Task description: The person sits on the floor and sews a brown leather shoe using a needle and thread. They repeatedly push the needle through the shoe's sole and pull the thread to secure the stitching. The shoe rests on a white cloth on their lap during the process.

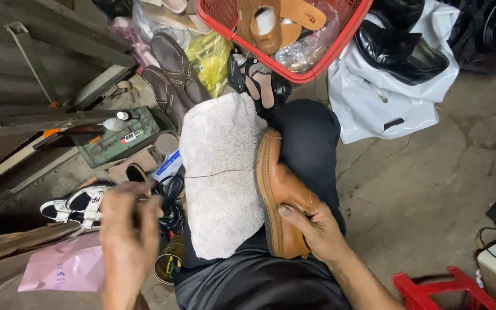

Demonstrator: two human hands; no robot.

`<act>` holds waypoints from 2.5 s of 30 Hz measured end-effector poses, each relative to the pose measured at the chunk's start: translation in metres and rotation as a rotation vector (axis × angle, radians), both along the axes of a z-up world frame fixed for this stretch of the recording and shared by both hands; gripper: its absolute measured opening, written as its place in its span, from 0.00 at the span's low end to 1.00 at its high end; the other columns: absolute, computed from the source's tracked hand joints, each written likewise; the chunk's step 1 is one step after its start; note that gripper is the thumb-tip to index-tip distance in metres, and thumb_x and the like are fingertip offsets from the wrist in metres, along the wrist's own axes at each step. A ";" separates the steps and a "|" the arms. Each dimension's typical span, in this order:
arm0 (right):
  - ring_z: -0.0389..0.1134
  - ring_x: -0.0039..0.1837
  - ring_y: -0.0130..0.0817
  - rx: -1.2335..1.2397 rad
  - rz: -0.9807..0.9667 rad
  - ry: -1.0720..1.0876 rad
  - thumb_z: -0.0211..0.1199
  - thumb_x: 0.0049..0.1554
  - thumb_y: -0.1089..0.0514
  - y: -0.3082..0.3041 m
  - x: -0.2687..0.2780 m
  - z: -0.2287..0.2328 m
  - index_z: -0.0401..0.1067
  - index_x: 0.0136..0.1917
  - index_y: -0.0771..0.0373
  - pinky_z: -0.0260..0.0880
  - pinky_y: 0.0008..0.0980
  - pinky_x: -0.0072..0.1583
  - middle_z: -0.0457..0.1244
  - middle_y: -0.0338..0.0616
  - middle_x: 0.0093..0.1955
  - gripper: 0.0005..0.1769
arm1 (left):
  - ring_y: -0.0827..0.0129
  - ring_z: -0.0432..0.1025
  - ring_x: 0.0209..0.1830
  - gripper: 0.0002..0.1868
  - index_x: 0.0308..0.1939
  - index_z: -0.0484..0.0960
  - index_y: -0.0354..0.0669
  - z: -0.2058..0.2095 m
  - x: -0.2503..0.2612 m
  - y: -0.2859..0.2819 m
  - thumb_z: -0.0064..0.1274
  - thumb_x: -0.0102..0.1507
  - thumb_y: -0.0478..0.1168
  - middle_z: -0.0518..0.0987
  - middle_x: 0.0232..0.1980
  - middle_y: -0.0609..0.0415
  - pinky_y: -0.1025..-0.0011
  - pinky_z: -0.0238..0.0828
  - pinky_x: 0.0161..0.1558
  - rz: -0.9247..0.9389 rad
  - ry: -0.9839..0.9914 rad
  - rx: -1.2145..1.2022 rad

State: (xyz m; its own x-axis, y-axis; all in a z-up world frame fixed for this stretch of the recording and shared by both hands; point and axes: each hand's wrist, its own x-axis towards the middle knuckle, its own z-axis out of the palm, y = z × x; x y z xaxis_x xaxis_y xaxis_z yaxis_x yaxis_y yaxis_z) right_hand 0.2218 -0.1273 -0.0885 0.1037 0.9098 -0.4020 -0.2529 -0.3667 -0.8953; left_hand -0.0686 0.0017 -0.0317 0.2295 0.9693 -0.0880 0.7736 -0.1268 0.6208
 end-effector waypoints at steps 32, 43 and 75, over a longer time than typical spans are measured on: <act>0.70 0.69 0.36 -0.341 -0.091 0.273 0.66 0.55 0.63 0.015 0.000 -0.024 0.74 0.67 0.64 0.70 0.38 0.72 0.70 0.47 0.67 0.25 | 0.69 0.82 0.56 0.15 0.52 0.86 0.42 0.023 0.025 0.013 0.48 0.65 0.38 0.84 0.60 0.59 0.66 0.70 0.68 -0.387 -0.090 -0.314; 0.73 0.67 0.30 -0.620 -0.071 0.139 0.66 0.53 0.61 0.032 0.003 -0.004 0.82 0.59 0.64 0.71 0.30 0.71 0.74 0.45 0.63 0.20 | 0.69 0.73 0.24 0.20 0.63 0.80 0.56 0.038 0.074 0.030 0.46 0.68 0.38 0.78 0.45 0.63 0.68 0.73 0.25 -0.462 0.009 -0.198; 0.66 0.73 0.29 -0.322 0.048 0.082 0.65 0.57 0.58 0.037 -0.009 -0.007 0.77 0.64 0.61 0.61 0.31 0.77 0.69 0.42 0.69 0.21 | 0.61 0.69 0.19 0.42 0.72 0.64 0.60 0.067 0.144 0.088 0.34 0.59 0.18 0.74 0.24 0.53 0.57 0.72 0.32 -0.920 0.885 -0.865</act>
State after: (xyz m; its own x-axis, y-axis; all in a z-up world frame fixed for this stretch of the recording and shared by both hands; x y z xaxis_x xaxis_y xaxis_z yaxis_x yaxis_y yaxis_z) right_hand 0.2126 -0.0900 -0.0954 0.0193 0.7380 -0.6745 -0.2947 -0.6405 -0.7092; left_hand 0.0750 0.0894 0.0349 0.2727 0.1093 -0.9559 0.7808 -0.6056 0.1535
